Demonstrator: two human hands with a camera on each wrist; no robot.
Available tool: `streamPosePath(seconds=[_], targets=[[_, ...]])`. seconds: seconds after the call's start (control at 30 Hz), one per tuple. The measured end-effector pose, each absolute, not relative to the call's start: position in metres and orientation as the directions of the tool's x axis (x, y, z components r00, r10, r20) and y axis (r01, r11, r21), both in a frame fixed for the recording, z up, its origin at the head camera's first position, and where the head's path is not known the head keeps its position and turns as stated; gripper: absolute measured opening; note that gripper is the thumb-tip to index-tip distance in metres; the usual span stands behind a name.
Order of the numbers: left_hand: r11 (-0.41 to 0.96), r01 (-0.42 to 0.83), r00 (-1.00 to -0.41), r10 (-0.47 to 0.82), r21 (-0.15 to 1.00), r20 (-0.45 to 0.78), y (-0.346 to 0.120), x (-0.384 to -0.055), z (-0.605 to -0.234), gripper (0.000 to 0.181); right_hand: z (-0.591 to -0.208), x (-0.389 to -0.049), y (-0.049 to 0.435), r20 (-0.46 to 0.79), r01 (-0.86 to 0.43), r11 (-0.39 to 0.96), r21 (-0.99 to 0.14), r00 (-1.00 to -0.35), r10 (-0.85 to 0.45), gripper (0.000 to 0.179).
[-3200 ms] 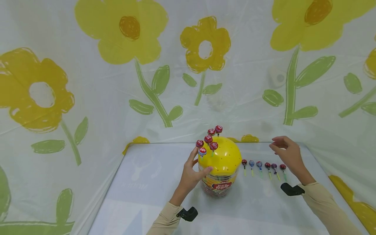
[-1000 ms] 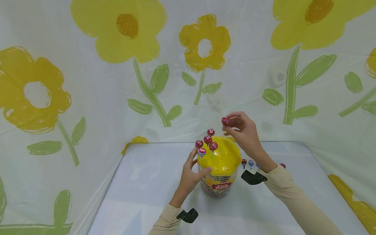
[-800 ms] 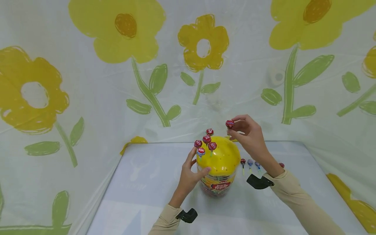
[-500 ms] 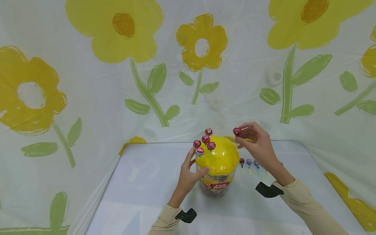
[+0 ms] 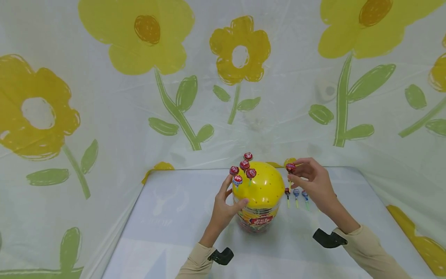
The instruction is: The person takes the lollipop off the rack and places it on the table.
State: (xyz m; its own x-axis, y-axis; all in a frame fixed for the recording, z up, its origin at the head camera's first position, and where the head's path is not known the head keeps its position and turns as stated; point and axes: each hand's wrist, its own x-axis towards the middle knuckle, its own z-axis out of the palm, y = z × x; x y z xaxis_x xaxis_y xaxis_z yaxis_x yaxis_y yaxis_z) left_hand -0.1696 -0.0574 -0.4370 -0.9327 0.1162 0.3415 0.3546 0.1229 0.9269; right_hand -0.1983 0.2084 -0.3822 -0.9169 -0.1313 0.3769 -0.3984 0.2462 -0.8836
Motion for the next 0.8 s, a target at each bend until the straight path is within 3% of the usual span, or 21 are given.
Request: streamPosePath(seconds=[0.33, 0.57, 0.8], targets=[[0.118, 0.358, -0.932, 0.109, 0.926, 0.346, -0.057, -0.169, -0.437, 0.076, -0.413, -0.189, 0.217, 0.284, -0.300, 0.250, -0.921, -0.954, -0.098, 0.039], [0.117, 0.387, -0.921, 0.089, 0.915, 0.378, -0.058, -0.189, -0.474, 0.078, -0.442, -0.187, 0.219, 0.182, -0.191, 0.279, -0.941, -0.982, -0.058, 0.040], [0.115, 0.388, -0.921, 0.086, 0.915, 0.380, -0.058, -0.189, -0.473, 0.078, -0.466, -0.187, 0.223, 0.079, -0.080, 0.278, -0.957, -0.997, -0.015, 0.043]])
